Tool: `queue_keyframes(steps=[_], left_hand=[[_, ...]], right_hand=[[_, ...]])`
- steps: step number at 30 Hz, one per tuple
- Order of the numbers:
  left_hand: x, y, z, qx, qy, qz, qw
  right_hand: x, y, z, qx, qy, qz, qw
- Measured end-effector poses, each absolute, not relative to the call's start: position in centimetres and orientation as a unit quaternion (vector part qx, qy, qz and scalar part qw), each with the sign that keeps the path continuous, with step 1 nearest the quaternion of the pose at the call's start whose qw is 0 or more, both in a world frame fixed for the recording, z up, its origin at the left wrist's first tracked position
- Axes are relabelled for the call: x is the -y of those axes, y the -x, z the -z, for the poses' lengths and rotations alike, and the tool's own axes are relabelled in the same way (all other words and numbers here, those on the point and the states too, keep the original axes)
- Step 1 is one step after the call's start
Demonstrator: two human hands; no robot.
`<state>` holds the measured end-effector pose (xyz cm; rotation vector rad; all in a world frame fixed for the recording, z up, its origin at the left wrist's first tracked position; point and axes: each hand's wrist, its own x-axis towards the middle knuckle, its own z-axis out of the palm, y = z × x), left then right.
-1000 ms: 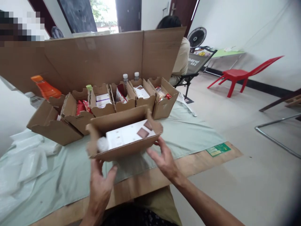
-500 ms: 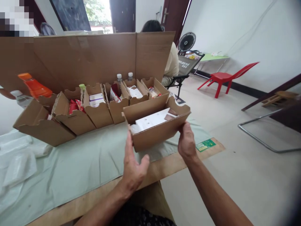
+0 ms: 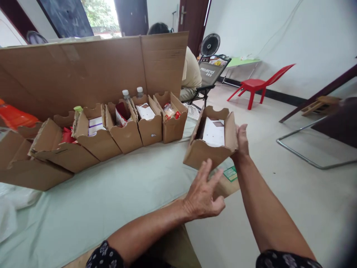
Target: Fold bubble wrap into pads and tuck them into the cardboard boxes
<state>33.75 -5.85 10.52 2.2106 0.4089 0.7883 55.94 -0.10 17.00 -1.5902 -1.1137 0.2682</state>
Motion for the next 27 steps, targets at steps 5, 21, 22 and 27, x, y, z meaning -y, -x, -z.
queue_keyframes(steps=[5,21,22,27], left_hand=[[1.6,-30.0,-10.5,-0.194,-0.871,-0.336,0.3],[-2.4,-26.7,-7.3,-0.302,-0.942,-0.075,0.124],[-2.5,-26.7,-7.3,-0.304,-0.942,-0.073,0.122],[-2.4,-26.9,-6.9,-0.309,-0.94,-0.081,0.123]], right_hand=[[6.5,-55.0,-12.5,0.403,0.573,-0.204,0.684],[3.0,-60.9,-10.2,0.433,0.633,-0.286,0.574],[2.2,-61.7,-10.3,0.432,0.627,-0.298,0.575],[-3.0,-64.4,-11.0,0.454,0.588,-0.34,0.576]])
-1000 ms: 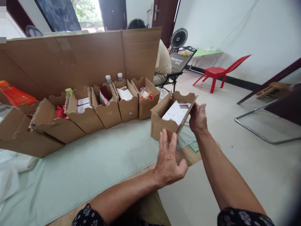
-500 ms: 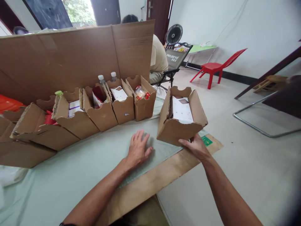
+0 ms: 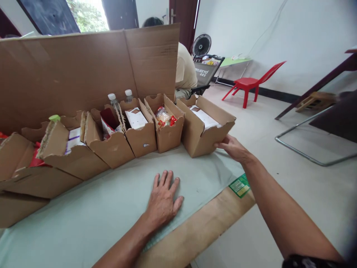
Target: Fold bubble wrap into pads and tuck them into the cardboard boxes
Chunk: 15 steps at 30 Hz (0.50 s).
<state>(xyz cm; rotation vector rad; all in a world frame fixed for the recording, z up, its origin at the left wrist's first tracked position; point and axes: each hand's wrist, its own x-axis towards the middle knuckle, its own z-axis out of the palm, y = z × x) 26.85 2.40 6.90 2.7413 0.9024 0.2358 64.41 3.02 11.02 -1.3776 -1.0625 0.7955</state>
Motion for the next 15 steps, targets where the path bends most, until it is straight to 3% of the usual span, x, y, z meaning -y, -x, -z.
queue_keyframes(steps=[15], left_hand=[[-2.4,-26.8,-5.8,-0.306,-0.936,-0.108,0.137]], right_hand=[[-12.6,-66.1,-12.2,0.502,0.525,-0.434,0.533]])
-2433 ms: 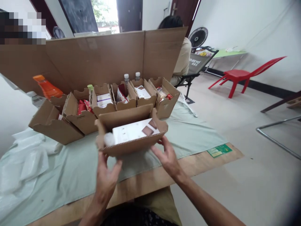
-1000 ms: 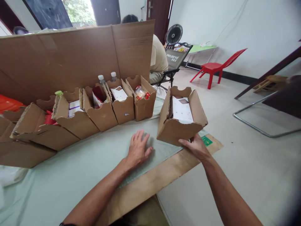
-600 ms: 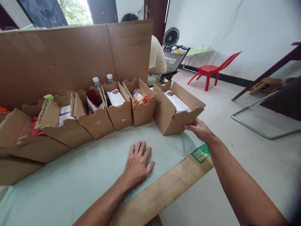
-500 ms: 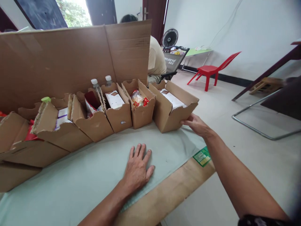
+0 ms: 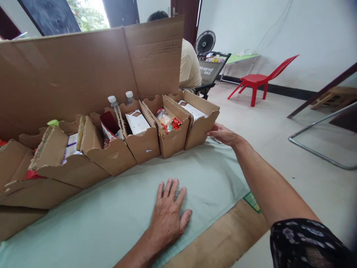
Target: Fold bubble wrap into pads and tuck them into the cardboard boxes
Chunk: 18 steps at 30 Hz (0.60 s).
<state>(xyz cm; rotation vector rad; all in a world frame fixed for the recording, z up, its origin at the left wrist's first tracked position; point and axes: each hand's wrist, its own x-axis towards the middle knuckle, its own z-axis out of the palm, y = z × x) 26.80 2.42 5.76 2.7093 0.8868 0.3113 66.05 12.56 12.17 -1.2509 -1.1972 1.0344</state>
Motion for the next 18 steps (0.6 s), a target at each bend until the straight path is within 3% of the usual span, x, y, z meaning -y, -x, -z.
queue_keyframes(steps=[18], left_hand=[[-2.4,-27.0,-6.2,-0.315,-0.933,-0.102,0.139]], right_hand=[[-14.3,-64.9,-11.4,0.516,0.486,-0.493,0.504]])
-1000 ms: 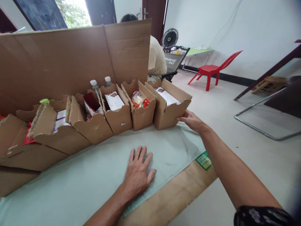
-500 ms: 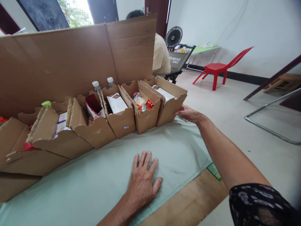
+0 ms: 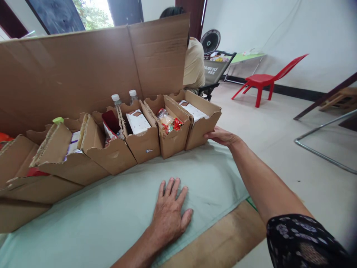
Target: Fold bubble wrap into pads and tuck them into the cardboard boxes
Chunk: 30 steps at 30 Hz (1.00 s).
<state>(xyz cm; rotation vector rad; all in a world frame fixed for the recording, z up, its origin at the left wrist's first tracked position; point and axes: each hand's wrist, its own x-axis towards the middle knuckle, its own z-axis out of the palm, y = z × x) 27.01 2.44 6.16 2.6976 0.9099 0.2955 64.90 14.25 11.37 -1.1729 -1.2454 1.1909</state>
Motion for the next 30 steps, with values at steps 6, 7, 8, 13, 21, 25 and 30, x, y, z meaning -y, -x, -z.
queue_keyframes(steps=[6,7,8,13,21,25,30], left_hand=[[-2.3,-26.8,-6.1,-0.314,-0.935,-0.105,0.129],[-2.3,-26.8,-6.1,-0.314,-0.935,-0.106,0.129],[-2.3,-26.8,-6.0,-0.313,-0.935,-0.105,0.129],[-2.3,-27.0,-6.0,-0.314,-0.935,-0.103,0.127],[-2.4,-27.2,-6.3,-0.312,-0.932,-0.102,0.154],[-2.5,-27.2,-6.5,-0.313,-0.929,-0.105,0.169],[-2.6,-26.9,-6.5,-0.311,-0.921,-0.13,0.194]], right_hand=[[-14.1,-64.3,-11.3,0.507,0.489,-0.493,0.511],[-14.1,-64.1,-11.3,0.503,0.493,-0.492,0.512],[-14.1,-64.0,-11.4,0.499,0.496,-0.492,0.512],[-14.3,-63.2,-11.5,0.488,0.497,-0.485,0.528],[-8.2,-60.6,-11.2,0.435,0.666,-0.246,0.554],[-5.4,-54.7,-14.4,0.494,0.644,-0.124,0.57],[-9.0,-47.9,-19.2,0.671,0.64,-0.072,0.367]])
